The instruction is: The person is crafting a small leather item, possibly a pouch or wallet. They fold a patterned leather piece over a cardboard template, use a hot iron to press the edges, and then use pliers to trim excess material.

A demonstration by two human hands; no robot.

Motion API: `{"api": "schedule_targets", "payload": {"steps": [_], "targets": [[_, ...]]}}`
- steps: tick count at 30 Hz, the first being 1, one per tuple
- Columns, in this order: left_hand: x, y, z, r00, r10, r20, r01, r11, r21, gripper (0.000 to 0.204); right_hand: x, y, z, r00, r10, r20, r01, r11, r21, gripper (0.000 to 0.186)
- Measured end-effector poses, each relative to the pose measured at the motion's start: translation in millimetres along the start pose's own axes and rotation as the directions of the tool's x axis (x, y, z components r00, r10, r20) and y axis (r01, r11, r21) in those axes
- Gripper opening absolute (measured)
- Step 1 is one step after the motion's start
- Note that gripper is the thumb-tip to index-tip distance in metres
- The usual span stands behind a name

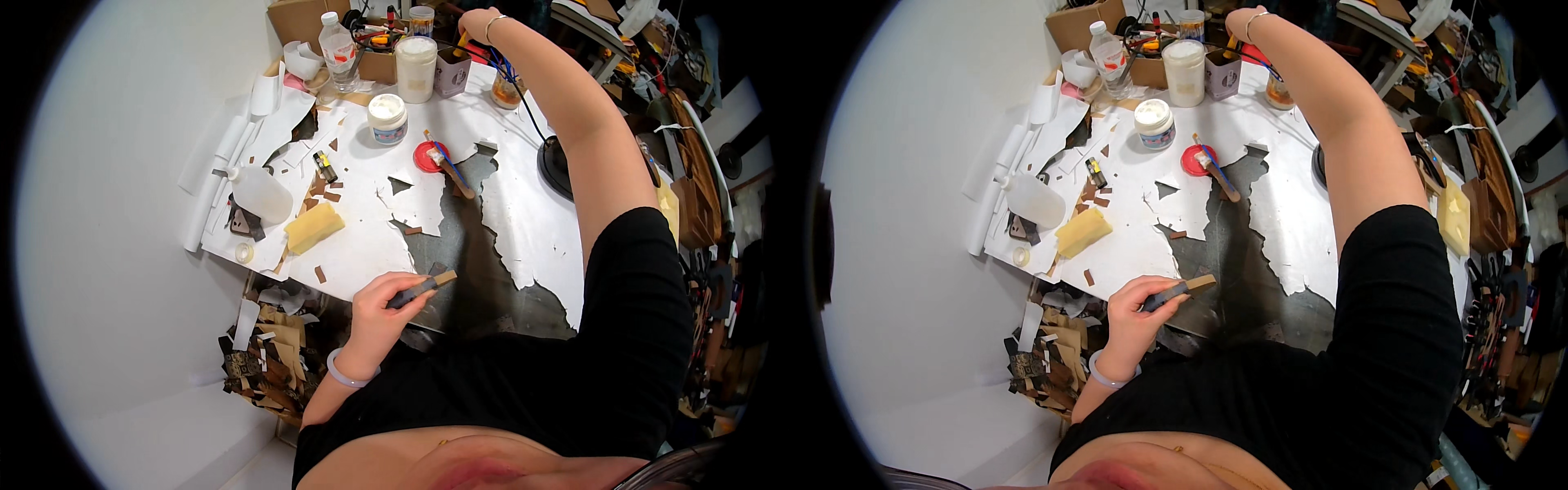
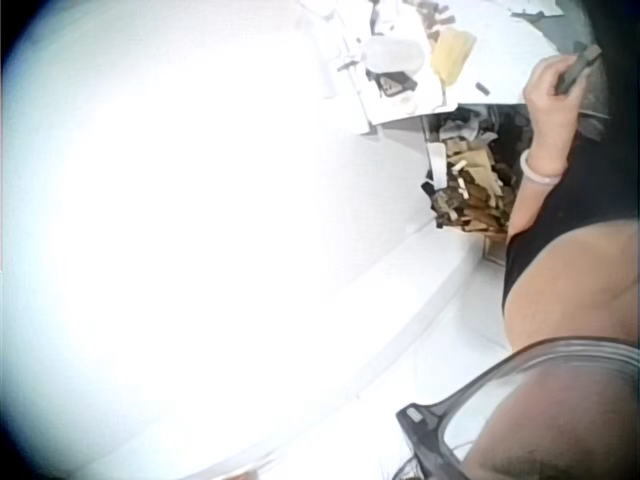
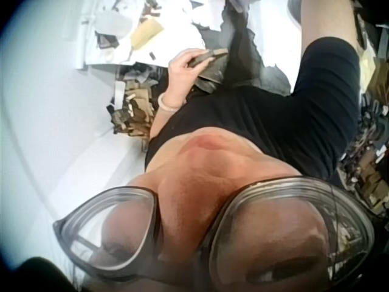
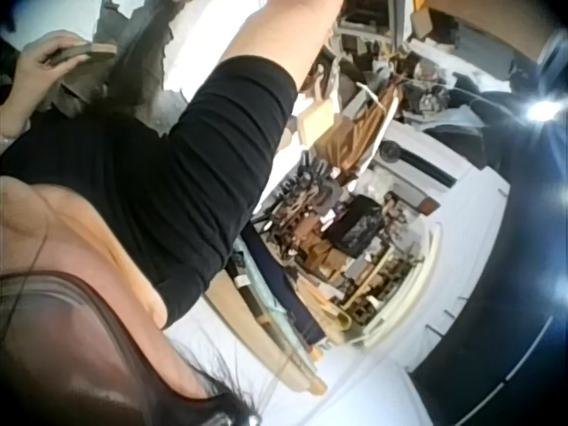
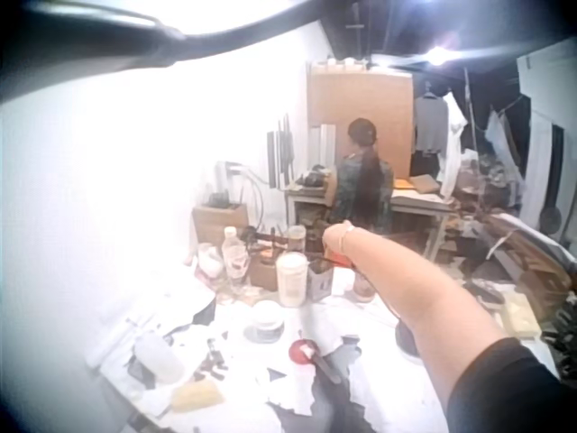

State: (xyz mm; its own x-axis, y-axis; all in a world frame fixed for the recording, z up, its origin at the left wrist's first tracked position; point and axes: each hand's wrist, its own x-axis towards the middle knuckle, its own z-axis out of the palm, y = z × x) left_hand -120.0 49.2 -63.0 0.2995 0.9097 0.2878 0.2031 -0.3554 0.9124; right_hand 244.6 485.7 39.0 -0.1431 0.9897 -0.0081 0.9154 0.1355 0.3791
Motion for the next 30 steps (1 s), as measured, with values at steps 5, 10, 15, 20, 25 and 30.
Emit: {"api": "schedule_targets", "payload": {"steps": [5, 10, 15, 20, 25, 30], "targets": [[0.2, 2.8, -1.3, 0.995, -0.099, -0.016, 0.099, 0.995, -0.019, 0.022, 14.9, 8.8, -54.8, 0.97, 0.115, 0.215, -0.111, 0.993, -0.03, 0.076], [5.2, 3.5, 1.5, 0.996, -0.089, 0.006, 0.089, 0.994, -0.066, 0.021, 31.4, 55.8, -44.3, 0.993, 0.12, 0.019, -0.118, 0.988, -0.098, 0.071], [0.8, -1.2, -3.3, 0.995, -0.093, -0.04, 0.091, 0.995, -0.048, 0.02, 20.3, 24.2, -72.9, 0.995, 0.087, 0.039, -0.081, 0.988, -0.129, 0.068], [3.4, -3.2, -1.4, 0.995, -0.098, -0.032, 0.095, 0.992, -0.082, 0.019, -22.1, 19.4, -100.2, 0.99, 0.131, -0.05, -0.137, 0.979, -0.149, 0.071], [2.3, -4.6, 0.0, 0.995, -0.1, -0.021, 0.098, 0.992, -0.086, 0.018, -37.3, 29.0, -123.6, 0.952, 0.201, -0.229, -0.215, 0.976, -0.038, 0.067], [0.0, -5.4, 0.5, 0.997, -0.073, -0.028, 0.071, 0.995, -0.066, 0.018, -55.1, 25.7, -144.2, 0.942, 0.169, -0.291, -0.186, 0.982, -0.031, 0.059]]}}
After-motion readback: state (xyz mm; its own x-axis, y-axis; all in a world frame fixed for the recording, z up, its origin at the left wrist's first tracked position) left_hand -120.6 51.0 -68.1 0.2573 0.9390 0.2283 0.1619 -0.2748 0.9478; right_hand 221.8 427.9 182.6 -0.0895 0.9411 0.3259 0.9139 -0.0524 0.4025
